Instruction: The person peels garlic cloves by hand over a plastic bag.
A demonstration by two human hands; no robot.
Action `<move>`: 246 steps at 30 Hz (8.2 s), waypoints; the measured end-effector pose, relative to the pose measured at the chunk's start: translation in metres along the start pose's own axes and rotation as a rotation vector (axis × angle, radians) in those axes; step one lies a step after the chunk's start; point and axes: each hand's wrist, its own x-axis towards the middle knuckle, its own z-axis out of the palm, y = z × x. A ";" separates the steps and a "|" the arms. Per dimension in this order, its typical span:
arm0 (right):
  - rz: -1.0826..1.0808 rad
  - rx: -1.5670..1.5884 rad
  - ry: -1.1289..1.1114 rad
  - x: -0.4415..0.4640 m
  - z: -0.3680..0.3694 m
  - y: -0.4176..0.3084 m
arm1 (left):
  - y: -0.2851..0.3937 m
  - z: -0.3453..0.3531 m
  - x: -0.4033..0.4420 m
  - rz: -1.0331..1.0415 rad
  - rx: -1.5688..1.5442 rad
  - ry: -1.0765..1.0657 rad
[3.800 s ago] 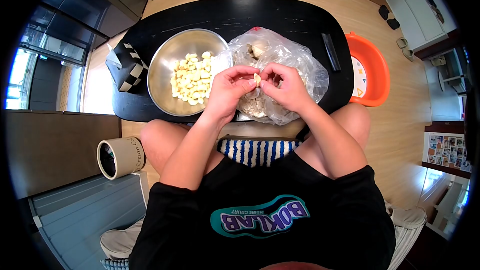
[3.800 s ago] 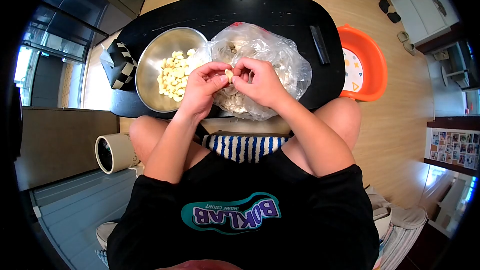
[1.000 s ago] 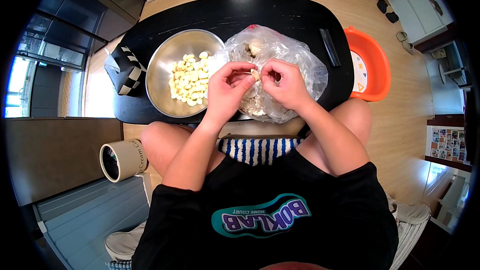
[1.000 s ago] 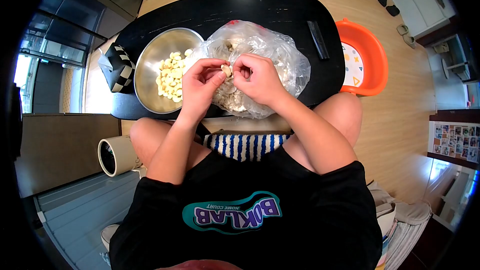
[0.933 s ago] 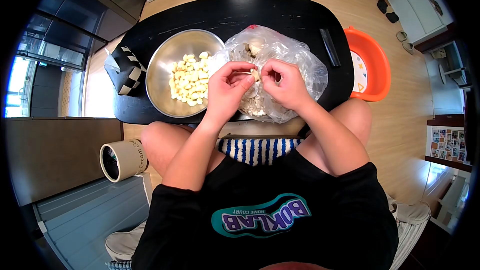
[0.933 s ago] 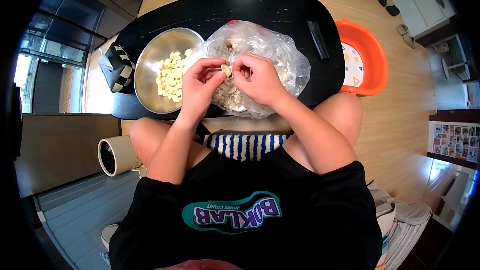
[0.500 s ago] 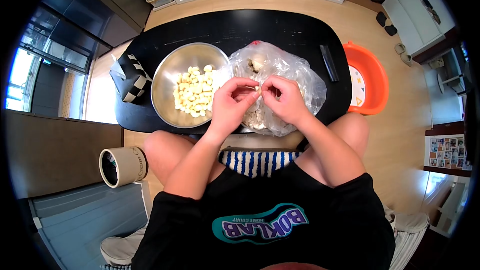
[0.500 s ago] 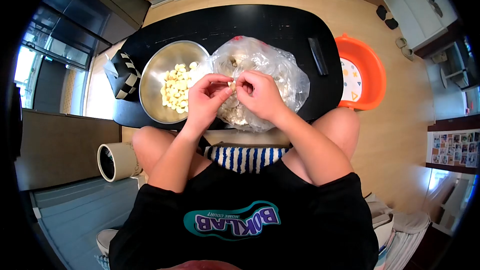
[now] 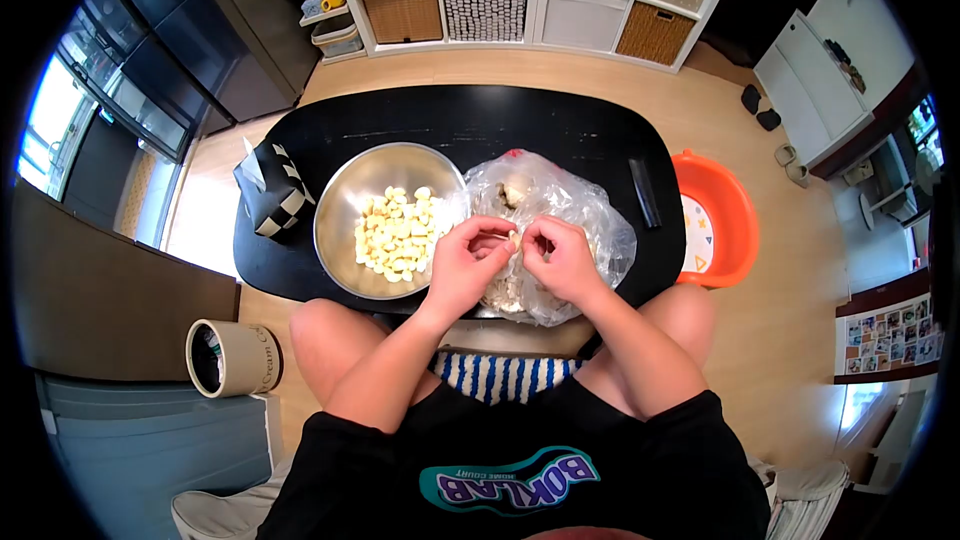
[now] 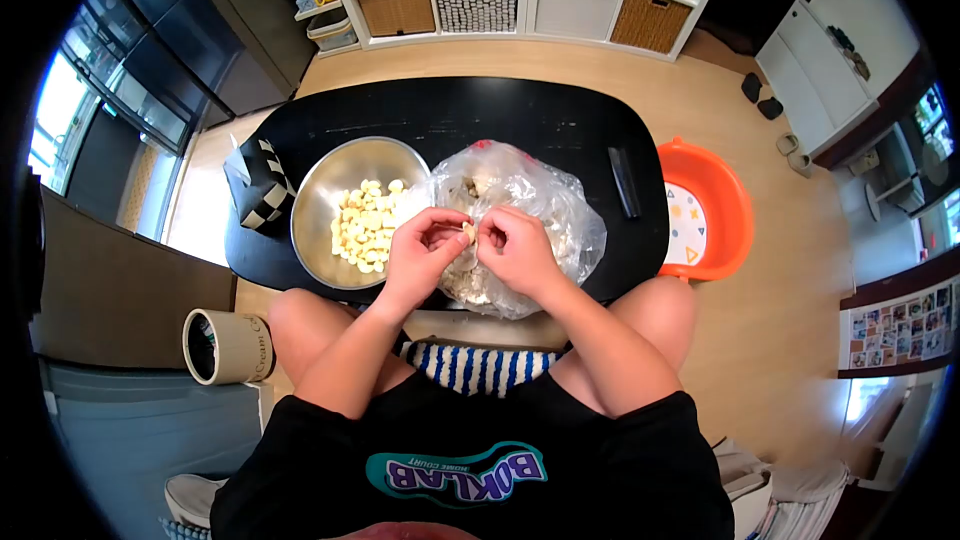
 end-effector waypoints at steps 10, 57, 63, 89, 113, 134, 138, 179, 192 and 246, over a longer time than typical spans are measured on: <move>0.025 -0.180 -0.098 0.001 0.003 0.013 | 0.002 -0.003 0.001 -0.041 -0.173 0.016; -0.112 0.069 0.118 -0.006 0.003 -0.007 | -0.009 0.000 0.002 -0.242 -0.435 -0.002; -0.128 0.068 0.130 -0.005 0.004 -0.006 | -0.005 0.000 0.001 -0.239 -0.387 0.006; -0.046 0.105 0.079 -0.005 0.004 0.002 | -0.004 0.002 0.000 -0.209 -0.309 0.004; 0.136 0.167 -0.041 -0.004 0.005 0.008 | -0.003 0.002 0.000 -0.170 -0.135 -0.043; 0.036 0.035 -0.025 -0.006 0.007 0.006 | -0.014 0.000 0.002 -0.053 0.072 -0.004; 0.036 0.031 -0.007 -0.007 0.009 0.007 | -0.013 0.001 0.002 -0.064 0.029 -0.001; -0.179 -0.033 -0.003 0.006 0.002 0.005 | -0.018 0.002 0.007 -0.065 -0.144 0.056; -0.072 -0.037 0.004 0.005 0.004 0.009 | -0.014 0.005 0.010 0.010 0.096 0.083; -0.193 -0.056 -0.082 0.005 -0.003 0.000 | 0.002 -0.006 0.011 -0.106 -0.252 0.109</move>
